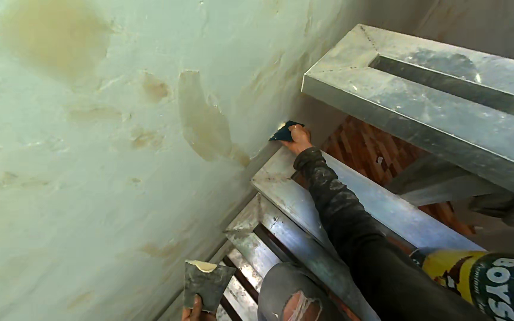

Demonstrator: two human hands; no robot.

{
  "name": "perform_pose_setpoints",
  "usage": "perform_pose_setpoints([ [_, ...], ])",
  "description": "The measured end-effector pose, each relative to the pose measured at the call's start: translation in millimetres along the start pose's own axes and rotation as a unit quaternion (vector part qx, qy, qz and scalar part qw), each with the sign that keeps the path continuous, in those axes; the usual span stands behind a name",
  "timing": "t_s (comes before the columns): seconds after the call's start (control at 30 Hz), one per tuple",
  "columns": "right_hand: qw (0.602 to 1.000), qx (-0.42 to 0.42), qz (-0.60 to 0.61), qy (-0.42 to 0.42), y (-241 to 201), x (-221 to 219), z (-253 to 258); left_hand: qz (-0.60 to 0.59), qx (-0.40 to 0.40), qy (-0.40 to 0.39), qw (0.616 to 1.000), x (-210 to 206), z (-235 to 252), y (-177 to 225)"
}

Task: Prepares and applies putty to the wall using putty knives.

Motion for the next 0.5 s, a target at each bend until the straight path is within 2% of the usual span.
perform_pose_setpoints([
  [0.27, 0.999, 0.001, -0.034, 0.012, -27, -27, -5, -0.012, 0.008, 0.003, 1.000, 16, 14, -10],
  [0.5, 0.989, 0.085, -0.122, 0.002, -50, -52, -28, -0.024, 0.026, 0.011, 0.999, 33, 19, -17],
])
Point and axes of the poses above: each hand's wrist, its own z-axis towards the middle knuckle, its own x-axis out of the back of the hand, y = z × x, the point moved 4 cm from there along z, towards the middle knuckle, and after that the axes turned 12 degrees about z, right-handed, at the moved point
